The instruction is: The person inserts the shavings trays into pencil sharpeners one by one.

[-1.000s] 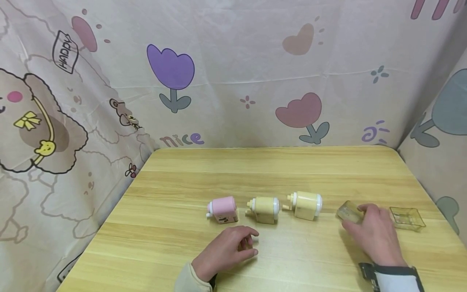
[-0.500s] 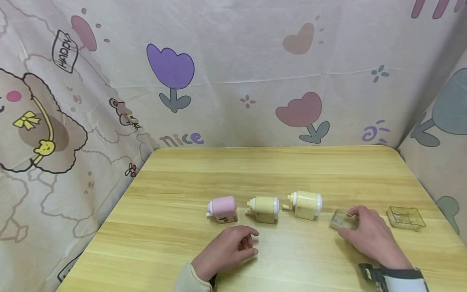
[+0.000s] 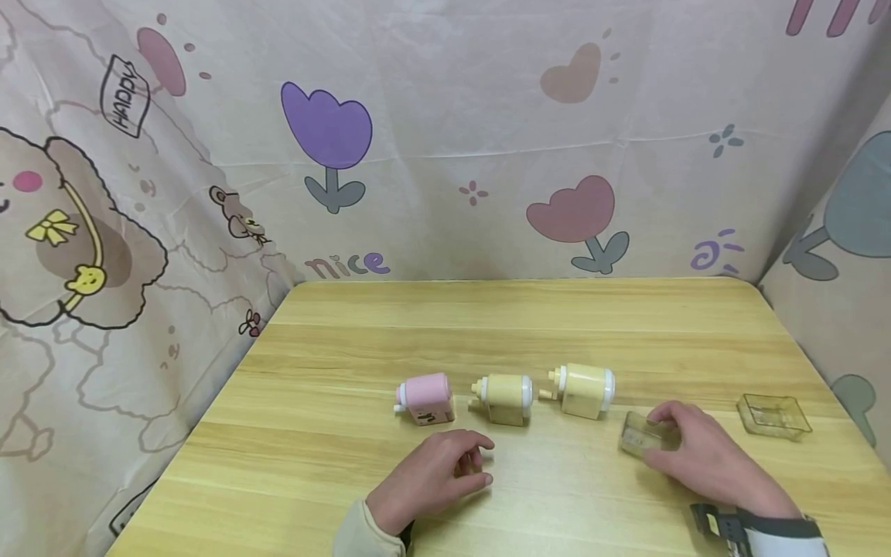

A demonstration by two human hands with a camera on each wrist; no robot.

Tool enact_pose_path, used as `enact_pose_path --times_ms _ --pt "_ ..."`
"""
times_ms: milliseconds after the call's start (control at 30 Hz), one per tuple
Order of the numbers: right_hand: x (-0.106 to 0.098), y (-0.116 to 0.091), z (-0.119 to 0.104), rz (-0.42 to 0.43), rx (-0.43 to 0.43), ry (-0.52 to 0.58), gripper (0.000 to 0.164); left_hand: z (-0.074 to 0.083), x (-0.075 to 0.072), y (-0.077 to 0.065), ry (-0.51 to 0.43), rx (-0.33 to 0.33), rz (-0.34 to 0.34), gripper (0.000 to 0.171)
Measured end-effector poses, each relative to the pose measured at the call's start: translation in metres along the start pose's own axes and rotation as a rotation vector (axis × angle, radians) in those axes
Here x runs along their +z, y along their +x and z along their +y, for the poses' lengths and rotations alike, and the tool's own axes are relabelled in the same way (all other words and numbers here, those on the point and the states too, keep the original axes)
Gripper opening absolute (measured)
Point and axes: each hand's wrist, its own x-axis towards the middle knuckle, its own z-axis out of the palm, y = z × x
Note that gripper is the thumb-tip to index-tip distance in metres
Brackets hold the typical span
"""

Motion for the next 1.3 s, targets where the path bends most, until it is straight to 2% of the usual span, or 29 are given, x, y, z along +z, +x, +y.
enact_pose_path --times_ms 167,367,733,1033,1300 --pt "0.002 0.000 -0.003 -0.024 -0.011 0.016 0.052 0.000 0.000 0.000 -0.002 -0.004 -0.004 0.031" --pt "0.004 0.000 -0.007 -0.092 -0.017 0.054 0.050 0.000 -0.001 0.000 -0.002 -0.004 -0.002 0.031" --pt "0.012 -0.001 -0.012 -0.139 -0.164 0.192 0.055 0.001 -0.001 0.000 -0.004 -0.007 0.000 0.031" --pt "0.017 -0.001 -0.019 -0.189 -0.229 0.291 0.055 0.001 -0.001 0.000 0.001 -0.011 -0.003 0.031" --pt "0.022 -0.001 -0.021 -0.198 -0.328 0.394 0.052 0.002 -0.002 0.000 0.003 -0.004 0.004 0.031"
